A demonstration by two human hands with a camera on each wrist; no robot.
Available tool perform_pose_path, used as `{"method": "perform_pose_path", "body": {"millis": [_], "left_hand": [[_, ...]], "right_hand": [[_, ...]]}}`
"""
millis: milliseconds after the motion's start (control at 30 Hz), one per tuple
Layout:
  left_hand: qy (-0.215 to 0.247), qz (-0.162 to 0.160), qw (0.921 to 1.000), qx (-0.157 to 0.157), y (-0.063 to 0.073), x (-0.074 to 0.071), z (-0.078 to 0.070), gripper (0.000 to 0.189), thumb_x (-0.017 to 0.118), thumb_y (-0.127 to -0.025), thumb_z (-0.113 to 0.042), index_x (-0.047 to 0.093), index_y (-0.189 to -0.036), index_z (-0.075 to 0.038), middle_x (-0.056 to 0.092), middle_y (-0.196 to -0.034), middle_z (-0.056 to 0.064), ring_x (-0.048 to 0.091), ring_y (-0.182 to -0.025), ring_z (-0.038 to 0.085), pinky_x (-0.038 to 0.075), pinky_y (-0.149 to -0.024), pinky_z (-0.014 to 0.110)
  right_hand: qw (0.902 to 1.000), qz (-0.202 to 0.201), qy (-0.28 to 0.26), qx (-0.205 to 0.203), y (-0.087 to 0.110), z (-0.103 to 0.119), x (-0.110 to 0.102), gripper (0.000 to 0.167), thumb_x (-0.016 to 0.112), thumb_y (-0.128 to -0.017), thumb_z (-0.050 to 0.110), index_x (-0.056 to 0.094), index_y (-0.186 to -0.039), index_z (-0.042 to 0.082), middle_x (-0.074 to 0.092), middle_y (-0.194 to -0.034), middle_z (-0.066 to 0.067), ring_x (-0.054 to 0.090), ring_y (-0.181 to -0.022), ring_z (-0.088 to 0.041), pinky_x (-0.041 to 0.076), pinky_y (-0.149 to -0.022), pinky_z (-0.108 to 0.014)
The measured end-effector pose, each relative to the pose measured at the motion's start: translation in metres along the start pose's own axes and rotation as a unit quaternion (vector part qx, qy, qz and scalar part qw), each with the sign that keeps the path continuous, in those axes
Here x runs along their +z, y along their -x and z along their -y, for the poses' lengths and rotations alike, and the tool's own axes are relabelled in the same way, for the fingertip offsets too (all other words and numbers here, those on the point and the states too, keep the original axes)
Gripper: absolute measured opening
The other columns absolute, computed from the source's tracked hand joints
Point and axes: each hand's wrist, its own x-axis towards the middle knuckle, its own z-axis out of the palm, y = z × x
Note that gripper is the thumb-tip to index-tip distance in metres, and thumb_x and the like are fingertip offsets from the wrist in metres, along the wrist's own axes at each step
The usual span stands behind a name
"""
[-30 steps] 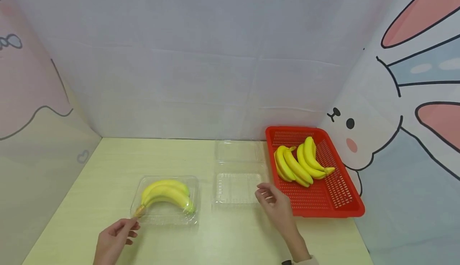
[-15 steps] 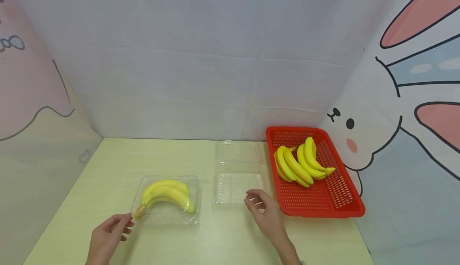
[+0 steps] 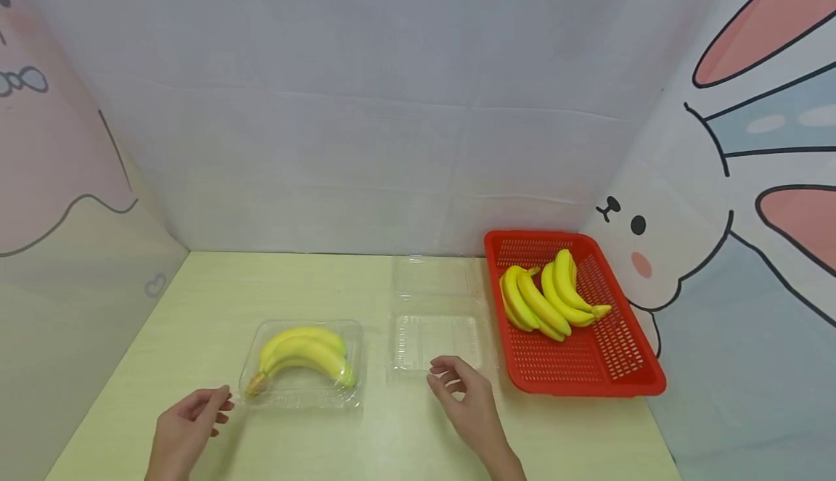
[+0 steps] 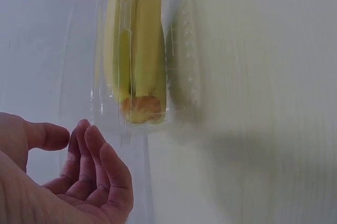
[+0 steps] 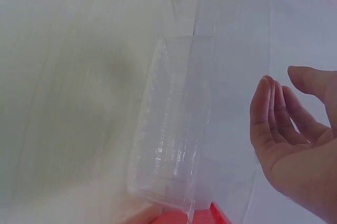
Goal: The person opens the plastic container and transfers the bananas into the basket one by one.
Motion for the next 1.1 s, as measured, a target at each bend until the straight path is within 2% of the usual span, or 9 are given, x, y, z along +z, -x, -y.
{"method": "perform_pose_path", "body": {"millis": [233,500,800,1100], "left_hand": [[-0.011,-0.007,0.9998,0.016,-0.003,-0.008,0.003,0.030,0.065,-0.102,-0.022,0.071,-0.105,0.007,0.076,-0.082,0.007,0.068,-0.066,0.016,0.053,-0.057,0.026],[-0.009,-0.010,0.9997,0.020,-0.007,-0.015,0.005,0.032,0.065,-0.102,-0.025,0.071,-0.104,0.006,0.075,-0.080,0.003,0.067,-0.066,0.013,0.054,-0.058,0.025],[-0.012,-0.019,0.9991,0.036,-0.014,-0.019,0.008,0.035,0.065,-0.102,-0.027,0.070,-0.107,0.007,0.075,-0.082,0.006,0.066,-0.067,0.014,0.053,-0.057,0.023],[-0.004,-0.011,0.9996,0.025,-0.020,-0.019,0.013,0.037,0.065,-0.102,-0.029,0.069,-0.114,0.006,0.075,-0.088,0.006,0.067,-0.071,0.012,0.054,-0.059,0.024]], "right_hand": [[0.9992,0.013,-0.020,0.032,0.003,0.002,0.011,0.021,0.079,-0.090,0.007,0.072,-0.106,0.019,0.074,-0.098,0.001,0.068,-0.083,-0.010,0.058,-0.072,-0.026],[0.9955,0.042,-0.036,0.077,0.005,0.006,0.022,0.019,0.078,-0.092,0.009,0.072,-0.108,0.017,0.073,-0.102,-0.005,0.069,-0.086,-0.013,0.059,-0.076,-0.025],[0.9932,0.064,-0.066,0.072,0.007,0.002,0.039,0.019,0.076,-0.093,0.010,0.070,-0.111,0.010,0.072,-0.102,-0.011,0.070,-0.086,-0.014,0.060,-0.074,-0.026],[0.9904,0.089,-0.084,0.064,0.010,-0.002,0.054,0.021,0.073,-0.096,0.013,0.068,-0.115,0.004,0.071,-0.102,-0.009,0.071,-0.086,-0.015,0.060,-0.073,-0.028]]}}
